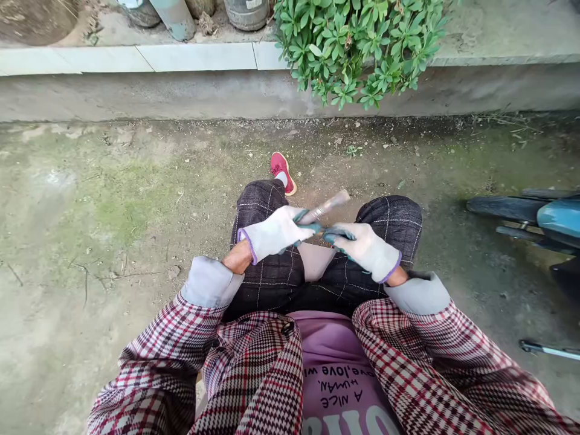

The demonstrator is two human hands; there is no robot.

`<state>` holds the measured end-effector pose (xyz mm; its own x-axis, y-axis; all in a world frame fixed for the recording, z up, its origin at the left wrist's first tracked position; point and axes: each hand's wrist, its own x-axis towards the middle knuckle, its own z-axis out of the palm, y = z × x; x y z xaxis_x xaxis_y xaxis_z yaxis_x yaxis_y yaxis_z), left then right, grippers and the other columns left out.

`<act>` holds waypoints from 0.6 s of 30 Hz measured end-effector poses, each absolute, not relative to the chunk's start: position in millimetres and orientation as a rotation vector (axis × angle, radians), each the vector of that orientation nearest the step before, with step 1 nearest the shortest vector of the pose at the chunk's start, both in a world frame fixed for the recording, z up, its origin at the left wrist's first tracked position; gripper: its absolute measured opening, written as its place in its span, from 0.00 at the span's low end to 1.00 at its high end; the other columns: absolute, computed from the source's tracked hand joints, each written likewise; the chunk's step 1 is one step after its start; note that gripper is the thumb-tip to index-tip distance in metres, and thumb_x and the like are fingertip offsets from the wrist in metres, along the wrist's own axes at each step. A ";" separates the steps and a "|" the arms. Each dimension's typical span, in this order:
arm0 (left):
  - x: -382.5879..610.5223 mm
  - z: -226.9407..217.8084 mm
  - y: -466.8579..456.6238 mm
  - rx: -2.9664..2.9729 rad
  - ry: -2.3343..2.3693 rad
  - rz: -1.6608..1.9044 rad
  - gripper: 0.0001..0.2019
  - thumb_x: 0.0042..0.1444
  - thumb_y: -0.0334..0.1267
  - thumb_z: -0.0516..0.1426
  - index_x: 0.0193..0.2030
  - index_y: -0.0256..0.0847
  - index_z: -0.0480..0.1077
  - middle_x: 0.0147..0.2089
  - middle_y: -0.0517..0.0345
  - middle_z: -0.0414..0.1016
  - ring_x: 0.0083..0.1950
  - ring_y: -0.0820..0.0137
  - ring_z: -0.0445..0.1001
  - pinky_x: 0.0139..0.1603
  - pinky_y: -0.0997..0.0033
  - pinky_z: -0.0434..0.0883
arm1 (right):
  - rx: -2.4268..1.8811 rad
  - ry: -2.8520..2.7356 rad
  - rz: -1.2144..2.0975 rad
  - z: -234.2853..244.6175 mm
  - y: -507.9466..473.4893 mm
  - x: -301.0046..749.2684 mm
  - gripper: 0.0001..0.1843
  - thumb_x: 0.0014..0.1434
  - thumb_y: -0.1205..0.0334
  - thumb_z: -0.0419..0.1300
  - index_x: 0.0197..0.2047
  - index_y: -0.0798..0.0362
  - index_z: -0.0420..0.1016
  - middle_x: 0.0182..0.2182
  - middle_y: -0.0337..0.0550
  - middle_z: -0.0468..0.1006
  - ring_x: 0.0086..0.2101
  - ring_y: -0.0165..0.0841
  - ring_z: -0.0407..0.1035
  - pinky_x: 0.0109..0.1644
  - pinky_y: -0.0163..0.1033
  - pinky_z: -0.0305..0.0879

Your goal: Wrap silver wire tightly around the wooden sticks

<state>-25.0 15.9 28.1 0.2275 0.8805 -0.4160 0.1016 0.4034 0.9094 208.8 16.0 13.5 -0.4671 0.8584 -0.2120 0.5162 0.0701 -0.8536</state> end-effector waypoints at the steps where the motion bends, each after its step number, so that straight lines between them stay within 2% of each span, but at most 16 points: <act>1: -29.1 26.9 21.2 1.197 1.328 0.622 0.11 0.53 0.38 0.66 0.25 0.41 0.69 0.21 0.64 0.64 0.23 0.74 0.62 0.24 0.73 0.58 | -1.335 -2.048 1.346 17.2 11.2 204.3 0.10 0.61 0.59 0.60 0.38 0.50 0.84 0.37 0.43 0.87 0.37 0.40 0.79 0.44 0.43 0.72; 4: -39.1 20.4 34.0 1.634 1.548 0.389 0.10 0.56 0.36 0.63 0.25 0.40 0.68 0.23 0.62 0.66 0.25 0.74 0.63 0.27 0.72 0.60 | -1.232 -2.158 1.331 36.2 -0.5 196.4 0.11 0.63 0.59 0.60 0.41 0.48 0.86 0.42 0.43 0.88 0.41 0.39 0.81 0.50 0.43 0.73; 6: -41.3 15.9 37.6 1.848 1.646 0.148 0.05 0.59 0.36 0.61 0.33 0.39 0.74 0.28 0.57 0.72 0.29 0.69 0.70 0.32 0.70 0.64 | -1.194 -2.195 1.329 50.7 -4.0 197.0 0.10 0.64 0.60 0.61 0.42 0.46 0.86 0.42 0.41 0.88 0.41 0.38 0.82 0.51 0.42 0.74; 9: -34.2 11.9 32.6 2.067 1.607 -0.296 0.11 0.64 0.38 0.56 0.47 0.40 0.78 0.36 0.50 0.79 0.37 0.60 0.79 0.37 0.66 0.69 | -1.212 -2.214 1.229 64.9 0.4 206.0 0.10 0.64 0.61 0.61 0.42 0.46 0.86 0.42 0.40 0.88 0.41 0.38 0.82 0.49 0.41 0.75; 11: -23.5 12.6 23.5 2.185 1.420 -0.474 0.13 0.65 0.36 0.54 0.51 0.41 0.78 0.38 0.48 0.81 0.41 0.57 0.82 0.38 0.64 0.71 | -1.287 -2.206 1.110 64.4 9.7 215.4 0.10 0.63 0.60 0.61 0.41 0.46 0.85 0.40 0.40 0.88 0.39 0.38 0.82 0.47 0.40 0.74; 14: -6.9 19.8 8.3 2.248 1.160 -0.513 0.13 0.65 0.34 0.53 0.49 0.42 0.78 0.38 0.49 0.82 0.41 0.57 0.83 0.38 0.65 0.70 | -1.426 -2.149 1.017 46.8 27.4 228.9 0.09 0.62 0.59 0.61 0.38 0.47 0.84 0.37 0.40 0.87 0.38 0.38 0.81 0.46 0.40 0.74; 18: -0.8 31.9 1.2 2.063 1.075 -0.279 0.11 0.66 0.42 0.56 0.39 0.43 0.79 0.34 0.56 0.81 0.35 0.65 0.80 0.35 0.70 0.68 | -1.534 -2.040 1.128 7.8 39.7 236.3 0.10 0.61 0.59 0.60 0.35 0.51 0.83 0.35 0.42 0.87 0.37 0.37 0.80 0.44 0.39 0.73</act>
